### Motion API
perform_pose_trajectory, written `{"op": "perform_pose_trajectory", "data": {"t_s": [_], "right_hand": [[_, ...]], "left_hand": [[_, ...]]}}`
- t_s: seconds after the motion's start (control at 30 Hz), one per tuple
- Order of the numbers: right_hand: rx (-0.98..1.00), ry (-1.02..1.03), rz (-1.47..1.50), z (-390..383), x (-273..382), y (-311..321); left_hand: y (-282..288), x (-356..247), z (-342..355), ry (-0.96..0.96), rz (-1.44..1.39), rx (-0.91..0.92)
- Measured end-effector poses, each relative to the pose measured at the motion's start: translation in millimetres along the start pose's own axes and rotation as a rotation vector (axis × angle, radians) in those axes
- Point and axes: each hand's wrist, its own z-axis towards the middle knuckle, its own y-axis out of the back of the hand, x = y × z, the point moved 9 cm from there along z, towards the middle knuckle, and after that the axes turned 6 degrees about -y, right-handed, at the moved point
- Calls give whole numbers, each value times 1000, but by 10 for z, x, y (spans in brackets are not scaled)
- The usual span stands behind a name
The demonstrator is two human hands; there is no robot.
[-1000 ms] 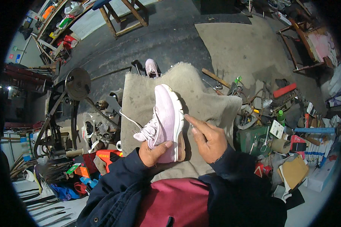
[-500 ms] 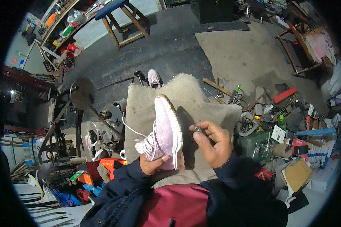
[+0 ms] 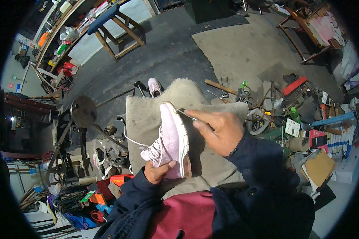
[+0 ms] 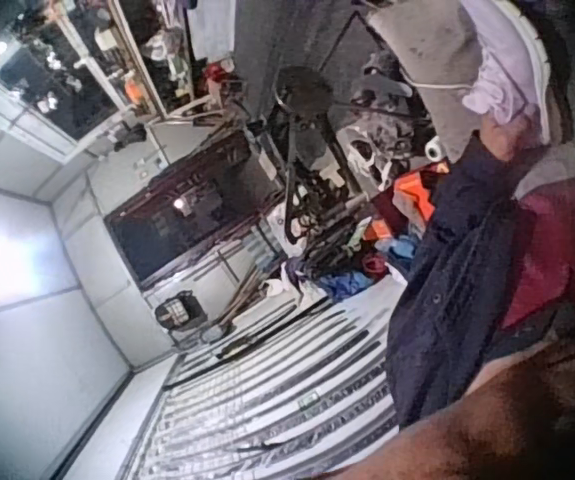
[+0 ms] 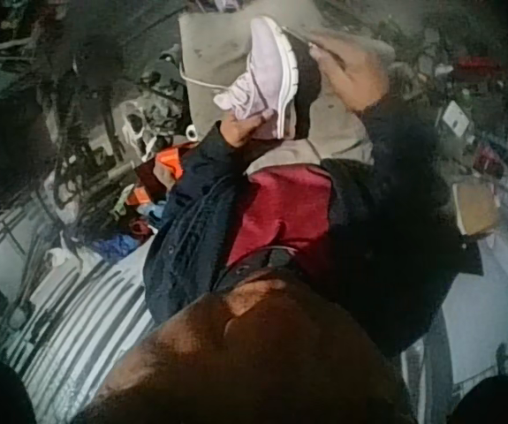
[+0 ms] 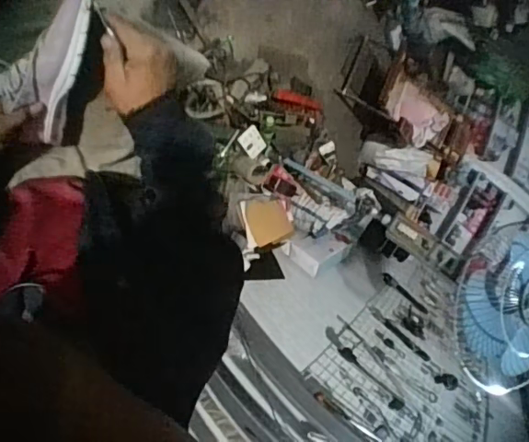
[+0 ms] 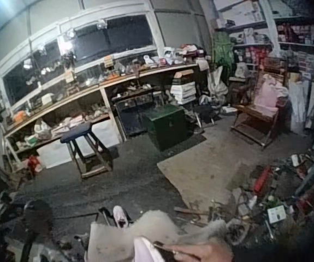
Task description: The person holds a pink sneaker and repeatedly inserts a needle and thread into the sole, pulling the thread through to stitch the shoe. The person rotates the shoe to access different areas of the sole and continues sewing along the edge.
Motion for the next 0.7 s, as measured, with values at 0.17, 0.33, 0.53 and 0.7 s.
{"op": "perform_pose_trajectory", "data": {"t_s": [0.17, 0.33, 0.53, 0.7], "right_hand": [[-8, 166, -96, 125, 146, 58], [96, 195, -218, 190, 186, 58], [207, 177, -296, 173, 202, 52], [145, 170, -304, 179, 188, 32]], "left_hand": [[15, -30, 3, -47, 101, -1], [44, 38, 10, -51, 77, 11], [52, 111, 9, -9, 6, 28], [49, 87, 1, -36, 25, 2]]}}
